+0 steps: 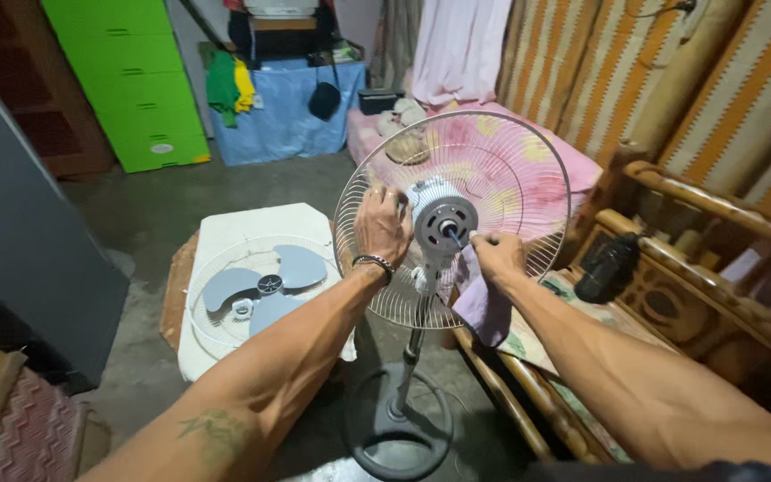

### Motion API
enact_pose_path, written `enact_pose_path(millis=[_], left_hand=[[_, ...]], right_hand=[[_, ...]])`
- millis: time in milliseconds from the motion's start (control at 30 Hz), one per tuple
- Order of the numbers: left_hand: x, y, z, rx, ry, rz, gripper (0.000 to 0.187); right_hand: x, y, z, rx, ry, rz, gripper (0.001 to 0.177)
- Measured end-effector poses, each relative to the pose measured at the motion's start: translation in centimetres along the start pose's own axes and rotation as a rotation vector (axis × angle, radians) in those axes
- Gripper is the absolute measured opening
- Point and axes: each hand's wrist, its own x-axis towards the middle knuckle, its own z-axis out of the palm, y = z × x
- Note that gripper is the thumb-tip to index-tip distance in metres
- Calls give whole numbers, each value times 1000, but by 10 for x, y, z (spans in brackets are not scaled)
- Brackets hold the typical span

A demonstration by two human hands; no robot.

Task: The person wipes the front grill and motor housing of a standing electric fan using a cloth. They rotate the grill to reach different areas and continue wiping the surface throughout the clip.

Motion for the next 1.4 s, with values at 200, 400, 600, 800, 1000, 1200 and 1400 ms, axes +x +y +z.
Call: enact_pose_path(millis=[200, 400, 600, 800, 1000, 1200, 1400], left_hand=[[49, 21, -11, 66, 171, 291, 24], [74, 40, -22, 81, 233, 390, 30], [66, 44, -21, 96, 205, 336, 32], [74, 48, -28, 52, 224, 311, 40], [83, 42, -26, 103, 242, 327, 56], [97, 29, 2, 98, 216, 400, 40], [106, 13, 21, 83, 15, 317, 28]], right_hand=[[5, -3, 14, 91, -108, 8, 44], [11, 5, 31, 84, -101, -22, 44], [16, 12, 36, 110, -154, -6, 47], [23, 3, 33, 83, -179, 84, 50], [22, 4, 34, 122, -174, 36, 52], [23, -7, 33, 76, -189, 122, 47], [28, 7, 42, 120, -266, 84, 43]])
